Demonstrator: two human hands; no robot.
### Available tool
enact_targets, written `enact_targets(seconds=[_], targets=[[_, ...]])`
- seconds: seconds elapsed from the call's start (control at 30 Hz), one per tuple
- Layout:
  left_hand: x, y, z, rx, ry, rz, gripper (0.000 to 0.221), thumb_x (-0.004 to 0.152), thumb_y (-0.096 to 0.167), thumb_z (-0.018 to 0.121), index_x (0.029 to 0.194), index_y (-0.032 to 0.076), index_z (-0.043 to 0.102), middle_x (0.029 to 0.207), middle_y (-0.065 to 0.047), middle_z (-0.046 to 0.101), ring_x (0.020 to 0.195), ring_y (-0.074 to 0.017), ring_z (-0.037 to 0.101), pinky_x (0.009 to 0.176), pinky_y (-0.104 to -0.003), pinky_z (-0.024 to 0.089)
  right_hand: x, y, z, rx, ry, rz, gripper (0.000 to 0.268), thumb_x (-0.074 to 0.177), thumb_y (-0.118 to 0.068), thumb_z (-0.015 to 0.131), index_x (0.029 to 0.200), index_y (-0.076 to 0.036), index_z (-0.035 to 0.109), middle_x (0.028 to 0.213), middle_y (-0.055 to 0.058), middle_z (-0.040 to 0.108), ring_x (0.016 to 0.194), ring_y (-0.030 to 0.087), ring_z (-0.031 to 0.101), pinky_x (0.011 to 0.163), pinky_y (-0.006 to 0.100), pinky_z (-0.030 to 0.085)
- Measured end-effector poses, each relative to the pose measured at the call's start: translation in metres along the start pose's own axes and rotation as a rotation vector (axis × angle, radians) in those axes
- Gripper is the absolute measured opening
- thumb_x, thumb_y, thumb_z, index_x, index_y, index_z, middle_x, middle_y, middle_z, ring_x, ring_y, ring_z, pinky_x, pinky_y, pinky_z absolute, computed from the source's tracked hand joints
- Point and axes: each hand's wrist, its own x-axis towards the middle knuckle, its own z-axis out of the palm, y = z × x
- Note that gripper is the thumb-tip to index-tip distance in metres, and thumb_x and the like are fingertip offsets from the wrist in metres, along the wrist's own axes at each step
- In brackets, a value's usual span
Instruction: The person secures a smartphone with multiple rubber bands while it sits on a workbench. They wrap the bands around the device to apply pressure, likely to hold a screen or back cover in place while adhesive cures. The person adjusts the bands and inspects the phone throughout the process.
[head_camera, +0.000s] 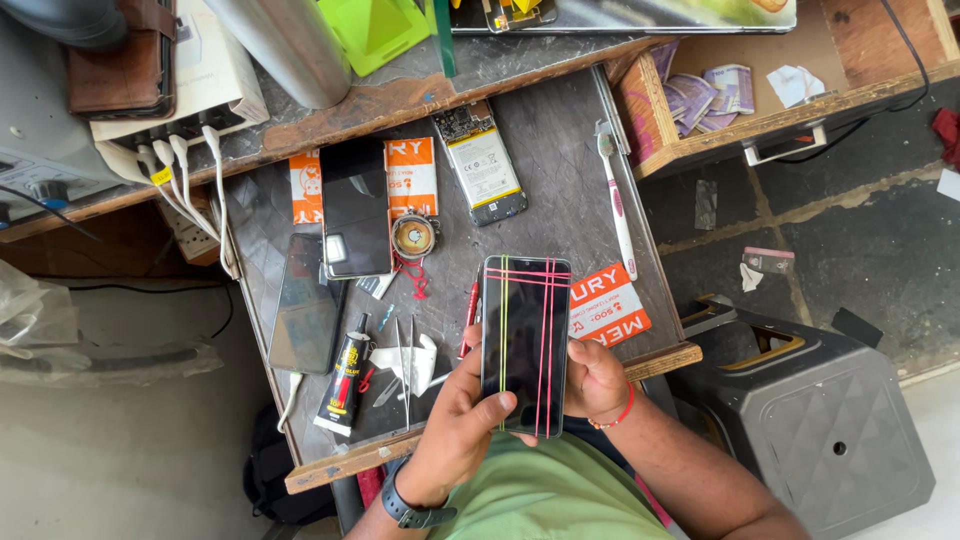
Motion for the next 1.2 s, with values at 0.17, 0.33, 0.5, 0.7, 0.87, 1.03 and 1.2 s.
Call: enact_targets(seconds=[0.17, 0.33, 0.5, 0.7, 0.87, 1.03, 1.2], targets=[[-0.001, -0.003, -0.002, 0.098, -0.016, 0.013, 0.057, 0.098, 0.009, 0.063, 0.149, -0.004, 0.041, 0.125, -0.012, 0.063, 0.096, -0.0182, 0.067, 0.073, -0.036, 0.063, 0.003, 0.001, 0.005, 0.002, -0.066, -0.018, 0.065, 0.107, -0.040, 0.053, 0.157, -0.001, 0.037, 0.141, 0.023, 0.058, 0.102, 0.037, 0.070, 0.068, 0.053, 0.061], [-0.004, -0.004, -0.005, 0.208, -0.013, 0.049, 0.059, 0.097, 0.009, 0.064, 0.150, -0.005, 0.042, 0.129, -0.010, 0.061, 0.101, -0.0143, 0.064, 0.076, -0.032, 0.062, 0.005, 0.001, 0.007, -0.020, -0.111, -0.018, 0.072, 0.106, -0.043, 0.053, 0.160, 0.001, 0.035, 0.147, 0.024, 0.056, 0.110, 0.035, 0.069, 0.072, 0.051, 0.062], [-0.004, -0.002, -0.006, 0.218, -0.029, 0.067, 0.062, 0.097, 0.009, 0.063, 0.152, -0.004, 0.039, 0.132, -0.010, 0.059, 0.104, -0.0136, 0.063, 0.077, -0.031, 0.061, 0.008, -0.003, 0.017, -0.046, -0.031, 0.000, 0.078, 0.101, -0.044, 0.055, 0.160, 0.002, 0.029, 0.155, 0.024, 0.047, 0.115, 0.037, 0.066, 0.072, 0.051, 0.063], [-0.006, -0.005, -0.006, 0.174, -0.036, 0.050, 0.065, 0.096, 0.007, 0.062, 0.154, -0.004, 0.034, 0.133, -0.010, 0.056, 0.101, -0.0163, 0.065, 0.078, -0.034, 0.062, 0.017, -0.006, 0.031, 0.078, -0.111, -0.034, 0.079, 0.102, -0.038, 0.058, 0.162, 0.006, 0.031, 0.159, 0.033, 0.044, 0.117, 0.041, 0.067, 0.074, 0.048, 0.064], [-0.006, -0.005, -0.005, 0.212, -0.054, 0.064, 0.072, 0.099, 0.004, 0.061, 0.162, 0.000, 0.026, 0.133, -0.013, 0.056, 0.104, -0.0169, 0.063, 0.084, -0.035, 0.062, 0.021, -0.004, 0.034, 0.141, -0.074, -0.039, 0.081, 0.101, -0.039, 0.057, 0.163, 0.006, 0.031, 0.161, 0.034, 0.042, 0.127, 0.041, 0.062, 0.096, 0.049, 0.058], [-0.001, 0.024, 0.004, 0.699, 0.091, -0.020, 0.055, 0.090, 0.011, 0.070, 0.138, -0.001, 0.047, 0.111, -0.013, 0.069, 0.091, -0.0161, 0.073, 0.076, -0.033, 0.061, 0.027, -0.005, 0.040, 0.055, 0.095, -0.070, 0.083, 0.095, -0.046, 0.056, 0.157, 0.003, 0.031, 0.155, 0.032, 0.041, 0.138, 0.043, 0.051, 0.115, 0.056, 0.045], [0.003, 0.069, 0.012, 1.359, 0.200, 0.263, 0.037, 0.083, 0.024, 0.077, 0.113, 0.004, 0.072, 0.092, -0.014, 0.077, 0.078, -0.0311, 0.075, 0.067, -0.041, 0.057, 0.031, -0.021, 0.032, 0.029, 0.096, -0.181, 0.076, 0.099, -0.045, 0.053, 0.157, 0.000, 0.036, 0.155, 0.024, 0.047, 0.141, 0.045, 0.049, 0.111, 0.062, 0.042]])
